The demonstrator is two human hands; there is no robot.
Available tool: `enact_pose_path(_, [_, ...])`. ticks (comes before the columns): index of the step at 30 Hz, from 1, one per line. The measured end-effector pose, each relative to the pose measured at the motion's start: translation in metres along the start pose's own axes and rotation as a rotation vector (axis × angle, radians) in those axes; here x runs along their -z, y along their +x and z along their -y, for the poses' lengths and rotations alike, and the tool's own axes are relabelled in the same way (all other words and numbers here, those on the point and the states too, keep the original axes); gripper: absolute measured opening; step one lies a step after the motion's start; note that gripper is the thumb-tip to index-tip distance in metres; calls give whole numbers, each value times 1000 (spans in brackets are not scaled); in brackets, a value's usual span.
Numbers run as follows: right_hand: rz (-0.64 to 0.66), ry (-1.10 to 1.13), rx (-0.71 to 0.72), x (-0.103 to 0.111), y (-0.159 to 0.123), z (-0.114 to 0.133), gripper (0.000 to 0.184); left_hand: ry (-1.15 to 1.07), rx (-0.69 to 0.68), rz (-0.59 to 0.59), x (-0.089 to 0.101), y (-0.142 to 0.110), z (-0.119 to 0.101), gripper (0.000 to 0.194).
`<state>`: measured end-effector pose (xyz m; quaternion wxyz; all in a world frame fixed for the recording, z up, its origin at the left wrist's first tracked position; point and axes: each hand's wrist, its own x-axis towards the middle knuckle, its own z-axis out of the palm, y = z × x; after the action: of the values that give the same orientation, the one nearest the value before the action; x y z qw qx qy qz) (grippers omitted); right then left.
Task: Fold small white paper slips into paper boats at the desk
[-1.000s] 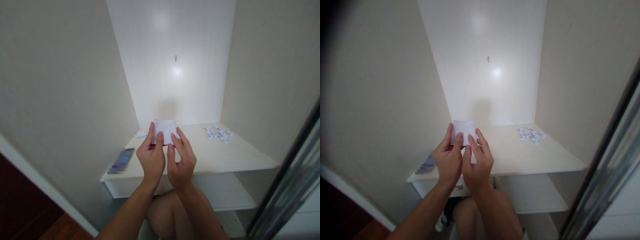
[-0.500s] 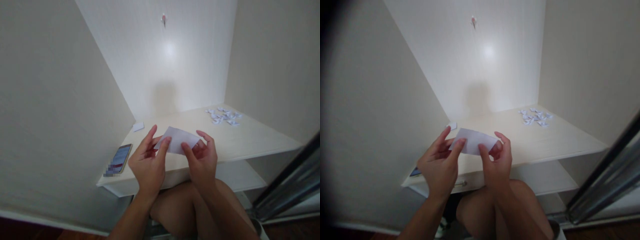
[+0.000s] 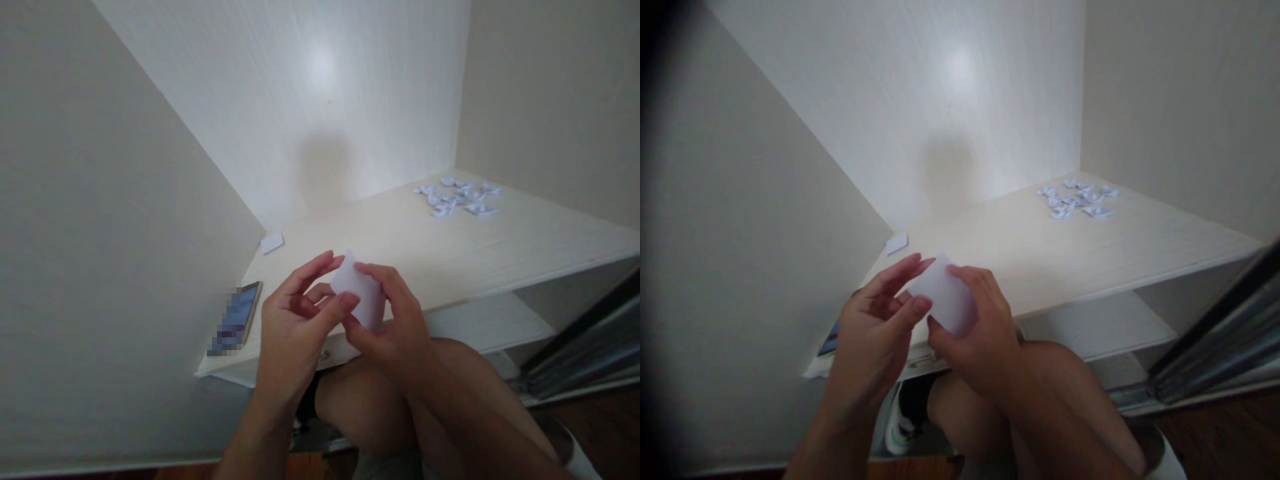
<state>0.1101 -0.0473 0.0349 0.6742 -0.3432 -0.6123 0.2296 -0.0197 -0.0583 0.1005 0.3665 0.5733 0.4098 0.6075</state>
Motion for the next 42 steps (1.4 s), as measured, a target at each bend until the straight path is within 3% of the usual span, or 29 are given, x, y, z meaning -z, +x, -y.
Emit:
enact_pose_path(3, [51, 232, -196, 5, -2, 1, 57, -35, -1, 97, -3, 0, 3, 46])
enact_pose_path(7, [106, 438, -335, 6, -2, 6, 54, 28, -67, 65, -9, 1, 2, 35])
enact_pose_path(21, [224, 789, -492, 6, -2, 10, 63, 6, -97, 44, -12, -1, 1, 32])
enact_pose_path(27, [165, 854, -512, 5, -2, 9, 61, -13, -47, -53, -12, -3, 4, 29])
enact_pose_path(35, [58, 809, -567, 2, 2, 7, 55, -162, 170, -183, -17, -3, 4, 44])
enact_pose_path(42, [-111, 1056, -841, 10, 10, 6, 35, -205, 284, -238, 16, 11, 8, 34])
